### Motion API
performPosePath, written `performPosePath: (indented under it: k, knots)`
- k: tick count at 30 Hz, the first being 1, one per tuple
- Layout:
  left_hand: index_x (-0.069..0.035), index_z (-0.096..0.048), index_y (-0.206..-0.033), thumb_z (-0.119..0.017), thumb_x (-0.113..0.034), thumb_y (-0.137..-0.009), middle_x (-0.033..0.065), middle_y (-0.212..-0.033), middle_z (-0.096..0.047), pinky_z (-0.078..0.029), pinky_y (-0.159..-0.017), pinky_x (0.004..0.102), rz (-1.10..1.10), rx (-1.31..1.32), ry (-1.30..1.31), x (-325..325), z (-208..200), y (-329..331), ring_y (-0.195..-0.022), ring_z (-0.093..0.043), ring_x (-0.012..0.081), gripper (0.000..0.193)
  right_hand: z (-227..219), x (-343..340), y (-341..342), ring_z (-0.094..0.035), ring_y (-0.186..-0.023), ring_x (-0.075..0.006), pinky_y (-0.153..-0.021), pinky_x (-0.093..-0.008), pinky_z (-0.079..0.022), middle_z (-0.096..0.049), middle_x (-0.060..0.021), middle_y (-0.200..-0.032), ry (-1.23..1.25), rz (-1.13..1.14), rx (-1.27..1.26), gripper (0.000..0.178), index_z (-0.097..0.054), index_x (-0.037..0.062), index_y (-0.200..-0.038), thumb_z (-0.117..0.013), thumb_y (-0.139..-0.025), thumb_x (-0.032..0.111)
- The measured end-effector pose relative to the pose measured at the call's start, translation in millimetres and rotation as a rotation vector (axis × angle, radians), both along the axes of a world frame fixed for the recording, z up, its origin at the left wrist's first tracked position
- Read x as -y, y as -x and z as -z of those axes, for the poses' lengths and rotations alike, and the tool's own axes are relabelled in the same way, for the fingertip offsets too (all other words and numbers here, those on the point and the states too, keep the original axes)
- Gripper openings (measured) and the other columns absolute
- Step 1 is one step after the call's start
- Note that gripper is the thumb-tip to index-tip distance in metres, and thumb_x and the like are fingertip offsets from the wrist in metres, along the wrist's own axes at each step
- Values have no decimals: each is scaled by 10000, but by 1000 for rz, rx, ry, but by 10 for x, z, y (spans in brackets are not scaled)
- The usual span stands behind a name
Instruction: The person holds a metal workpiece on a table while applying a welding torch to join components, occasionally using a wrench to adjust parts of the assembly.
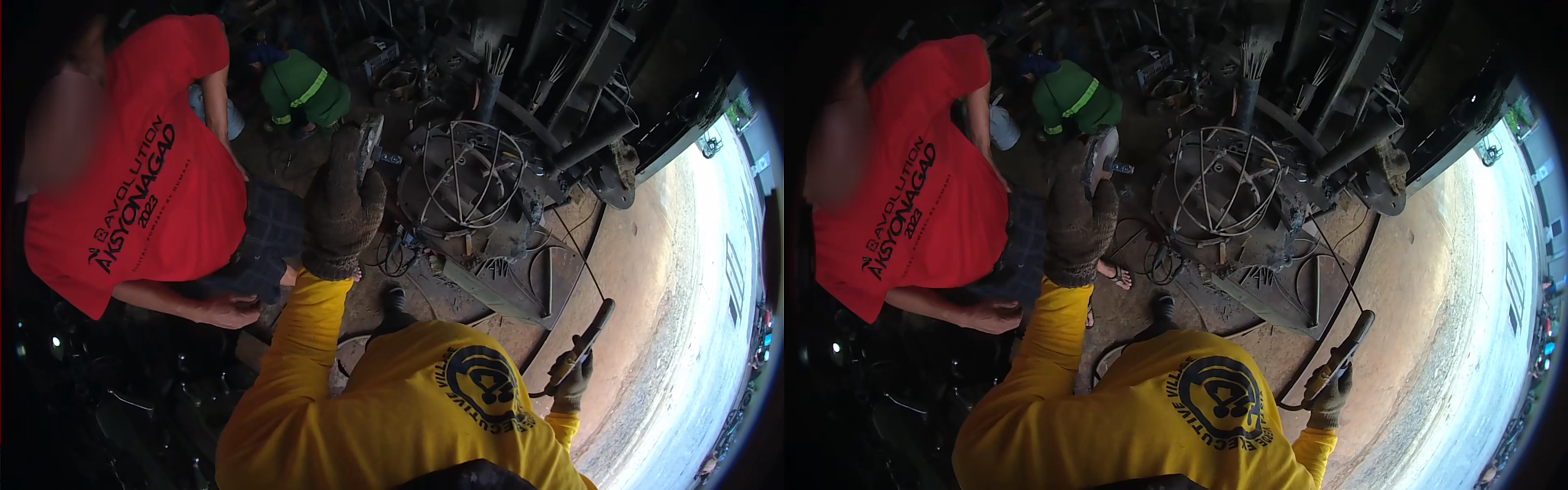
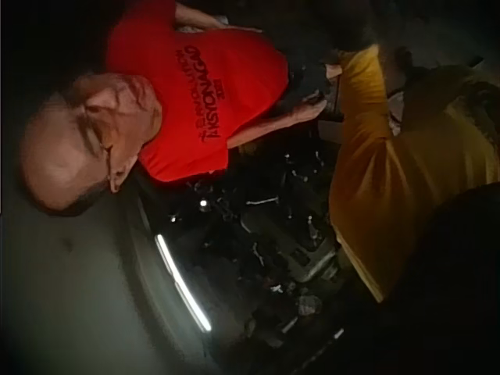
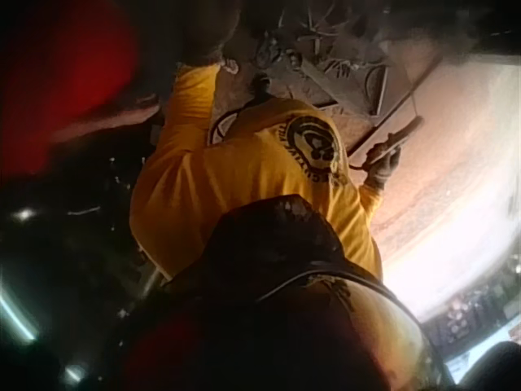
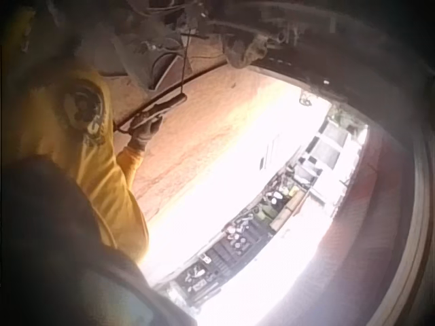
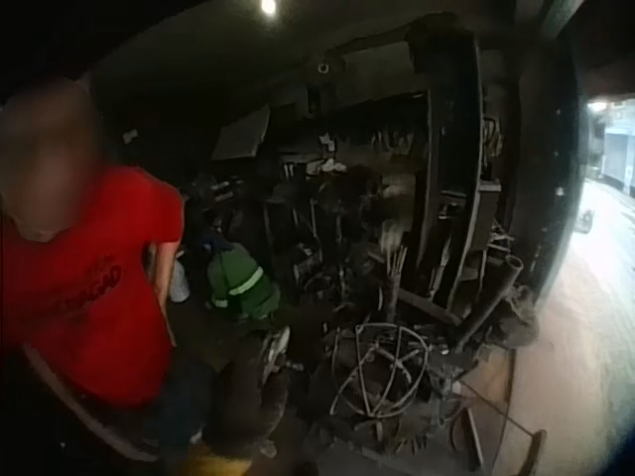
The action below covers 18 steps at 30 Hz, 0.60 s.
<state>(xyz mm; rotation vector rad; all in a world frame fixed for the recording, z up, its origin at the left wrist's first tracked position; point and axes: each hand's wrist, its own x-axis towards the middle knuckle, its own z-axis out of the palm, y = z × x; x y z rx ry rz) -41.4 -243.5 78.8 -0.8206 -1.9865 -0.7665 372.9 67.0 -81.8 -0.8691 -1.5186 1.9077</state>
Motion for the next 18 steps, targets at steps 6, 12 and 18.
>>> performPosePath:
  k: [6,12,18]
  knots:
    - [-45,-485,-1485,-700,-41,-839,190,-1122,-707,-594,-803,396,12,46,-73,325,-145,200,-930,-730,329,681,-166,210,222,-607,-525,-148,-493,-289,-533,-632,-41,-741,-7,29,8,452,-543,59,-1380,-639,-988,262]
    - [-82,-488,-1493,-700,-37,-835,170,-1045,-714,-589,-768,399,1,58,-146,621,-110,458,-881,-727,318,693,-286,444,369,-607,-516,-152,-481,-288,-524,-636,-45,-745,-35,23,-6,445,-542,63,-1381,-632,-987,247]
    - [-13,-468,-1474,-632,22,-900,223,-1379,-601,-519,-1042,406,22,228,-125,777,-228,421,-1257,-630,351,599,-445,584,426,-609,-511,-152,-475,-281,-519,-638,-46,-740,-41,13,-19,434,-540,63,-1372,-625,-988,246]
